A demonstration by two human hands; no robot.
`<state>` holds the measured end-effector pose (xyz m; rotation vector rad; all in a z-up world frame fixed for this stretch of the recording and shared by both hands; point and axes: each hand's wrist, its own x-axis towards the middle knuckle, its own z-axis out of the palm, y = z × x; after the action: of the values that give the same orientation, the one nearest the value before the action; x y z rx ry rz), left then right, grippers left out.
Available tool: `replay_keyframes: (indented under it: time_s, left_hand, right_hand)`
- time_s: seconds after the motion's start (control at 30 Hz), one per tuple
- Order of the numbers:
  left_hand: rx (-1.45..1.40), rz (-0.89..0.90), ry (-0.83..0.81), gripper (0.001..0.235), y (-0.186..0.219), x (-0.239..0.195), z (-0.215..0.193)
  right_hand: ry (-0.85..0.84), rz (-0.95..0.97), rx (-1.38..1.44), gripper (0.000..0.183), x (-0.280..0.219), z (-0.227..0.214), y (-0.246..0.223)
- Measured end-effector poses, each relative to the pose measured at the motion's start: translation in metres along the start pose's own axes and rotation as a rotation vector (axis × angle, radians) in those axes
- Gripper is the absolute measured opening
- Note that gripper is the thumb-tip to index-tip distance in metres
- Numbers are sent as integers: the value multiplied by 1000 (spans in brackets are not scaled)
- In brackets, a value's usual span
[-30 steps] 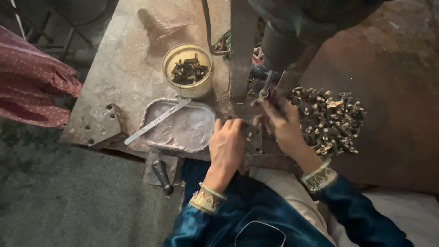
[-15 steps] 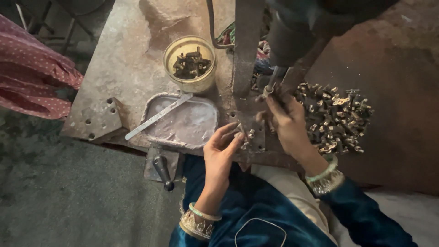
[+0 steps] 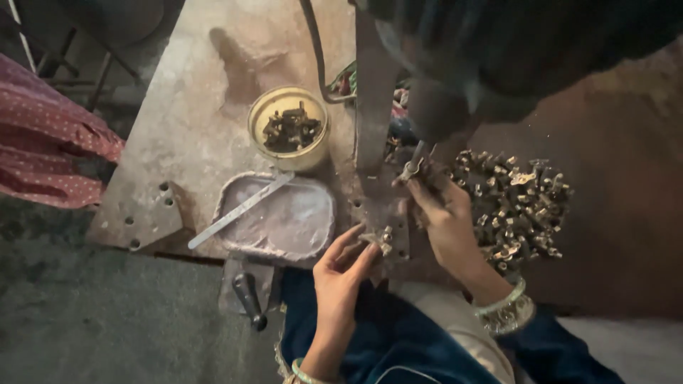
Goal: Drilling holes into small metal components using a stationary drill press at a workbench.
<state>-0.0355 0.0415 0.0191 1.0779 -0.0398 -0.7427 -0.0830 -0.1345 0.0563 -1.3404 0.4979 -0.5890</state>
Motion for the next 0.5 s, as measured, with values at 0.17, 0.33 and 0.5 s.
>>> replay_keyframes:
  time_s: [0.17, 0.33, 0.5]
  left_hand:
    - [22, 2, 46, 48, 13, 4, 9]
    - [280, 569, -7, 45, 117, -31, 74]
    - [901, 1277, -185, 47, 86, 16, 56]
  right_hand:
    - [-39, -33, -36, 20, 3, -7, 9]
    - [-131, 61, 114, 27, 16, -33, 30]
    - [-198, 41, -149, 37, 22, -60, 72]
